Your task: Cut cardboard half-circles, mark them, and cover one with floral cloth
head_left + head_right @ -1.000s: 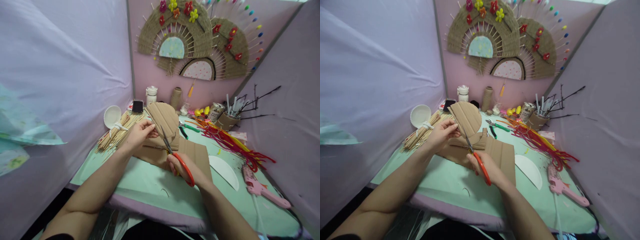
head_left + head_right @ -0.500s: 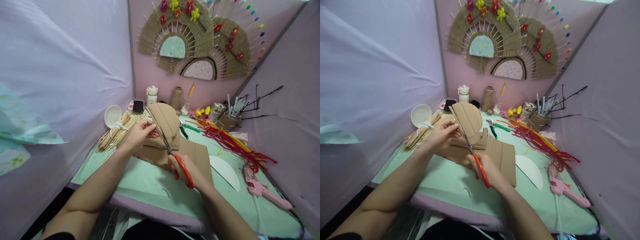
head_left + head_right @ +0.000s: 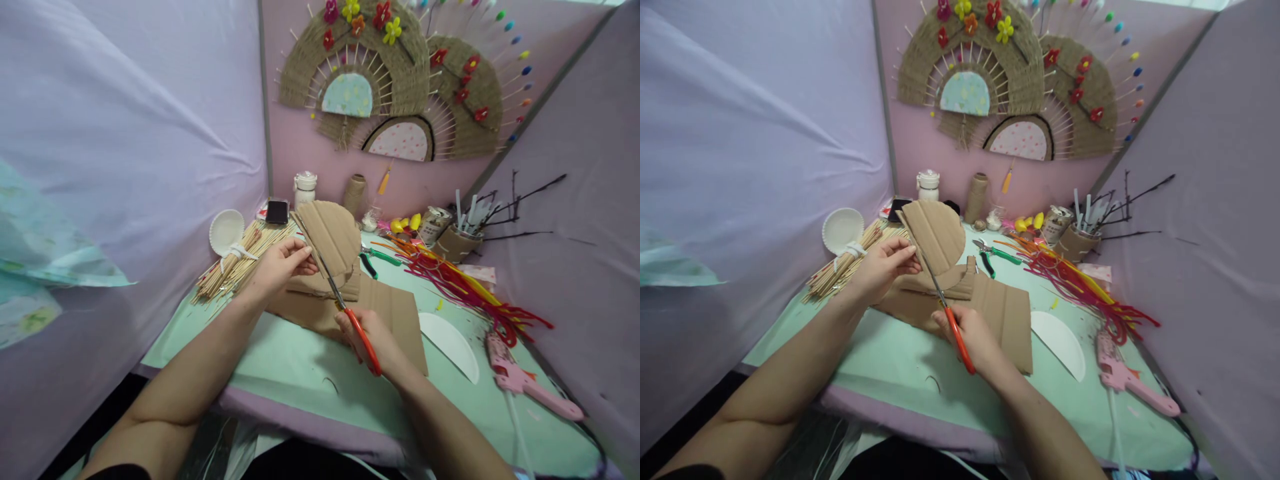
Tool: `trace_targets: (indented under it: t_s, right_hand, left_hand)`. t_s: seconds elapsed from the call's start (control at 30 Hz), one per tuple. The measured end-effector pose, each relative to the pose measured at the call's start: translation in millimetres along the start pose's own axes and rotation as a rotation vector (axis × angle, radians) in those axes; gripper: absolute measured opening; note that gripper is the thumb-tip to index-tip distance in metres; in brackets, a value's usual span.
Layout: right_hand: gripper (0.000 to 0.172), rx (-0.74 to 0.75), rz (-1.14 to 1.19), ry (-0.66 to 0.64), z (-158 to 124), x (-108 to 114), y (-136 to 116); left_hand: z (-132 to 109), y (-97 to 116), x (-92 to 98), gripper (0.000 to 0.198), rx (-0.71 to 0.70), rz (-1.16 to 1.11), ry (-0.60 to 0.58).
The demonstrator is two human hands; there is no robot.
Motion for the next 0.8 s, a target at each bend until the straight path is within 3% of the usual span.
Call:
trace_targets:
  t_s: [0.5, 0.8]
  right_hand:
    - [0.046, 0.042, -0.039, 0.057, 0.8, 4.8, -7.3]
    - [0.045, 0.078, -0.027, 0.035, 0.7, 1.6, -9.1]
  left_hand:
    - [-4.5, -13.9, -14.0, 0.022, 0.153, 0.028, -0.048]
    - [-1.5, -11.6, -14.0, 0.026, 0.001, 0.157, -0.108]
Point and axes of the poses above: each hand's wrist, its own z-axis towards the middle knuckle, its own x-axis out of the back of the hand, y = z × x, the point moved 8 cm from there along z, towards the middle knuckle, and after that the axes turned 3 degrees about x, right-handed, at the moved point
